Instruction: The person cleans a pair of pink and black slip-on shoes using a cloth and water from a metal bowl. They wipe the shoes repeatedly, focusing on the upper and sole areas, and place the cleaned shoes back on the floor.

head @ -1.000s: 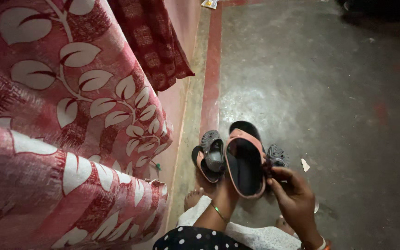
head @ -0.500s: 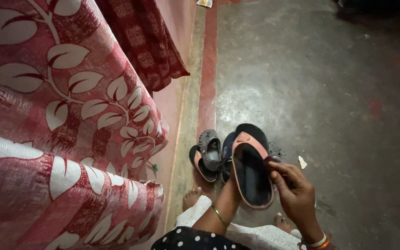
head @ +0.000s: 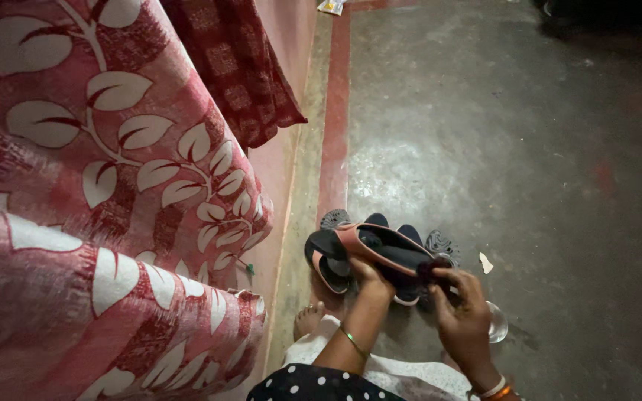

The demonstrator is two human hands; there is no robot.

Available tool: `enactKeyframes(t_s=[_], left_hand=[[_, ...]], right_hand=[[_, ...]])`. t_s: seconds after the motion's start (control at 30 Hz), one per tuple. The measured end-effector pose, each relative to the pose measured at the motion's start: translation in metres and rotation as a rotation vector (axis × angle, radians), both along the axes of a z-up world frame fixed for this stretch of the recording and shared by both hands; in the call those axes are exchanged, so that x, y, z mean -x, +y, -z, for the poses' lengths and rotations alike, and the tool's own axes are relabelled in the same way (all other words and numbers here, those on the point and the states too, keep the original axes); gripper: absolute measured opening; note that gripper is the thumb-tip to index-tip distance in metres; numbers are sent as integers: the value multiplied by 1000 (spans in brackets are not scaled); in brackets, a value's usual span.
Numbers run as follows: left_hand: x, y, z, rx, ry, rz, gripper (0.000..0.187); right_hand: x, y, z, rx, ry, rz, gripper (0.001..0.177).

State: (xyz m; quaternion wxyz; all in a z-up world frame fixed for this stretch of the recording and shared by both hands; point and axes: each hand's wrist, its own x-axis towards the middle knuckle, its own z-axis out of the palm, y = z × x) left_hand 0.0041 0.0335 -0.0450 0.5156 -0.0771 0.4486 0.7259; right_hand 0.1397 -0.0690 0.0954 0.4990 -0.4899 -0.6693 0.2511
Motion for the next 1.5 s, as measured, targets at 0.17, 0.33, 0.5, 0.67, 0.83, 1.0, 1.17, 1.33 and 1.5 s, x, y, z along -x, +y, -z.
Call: enactKeyframes(t_s=[0.17,0.33,0.5,0.67,0.83,1.0,1.17,1.33,1.5], left_hand=[[-3,-2,5,124,48,-71,68],[-5,-7,-4,212,215,-109,68],[-17,-19,-15,98,698,-15,80],[-20,-27,-35,46,855,108,74],[-34,-43,-53,-153,986,31,71],[-31,-34,-59,-131,772,78,67],[-3,-22,-60,41,704,35,68],[1,-26,-63,-6,779,91,68],[-26,-38,-59,-175,751,295,58]], right_hand=[[17,0,12,12,-120,7,26],[29,6,12,-202,-348,-49,27],[34,14,10,-270,-369,-61,27],[32,19,2,-361,-324,45,23],[21,29,-10,-424,-344,116,24],[13,35,-9,-342,-375,43,29],[8,24,1,-278,-468,-79,33],[0,20,-1,-247,-467,-112,33],[-4,26,-16,-306,-371,29,30]])
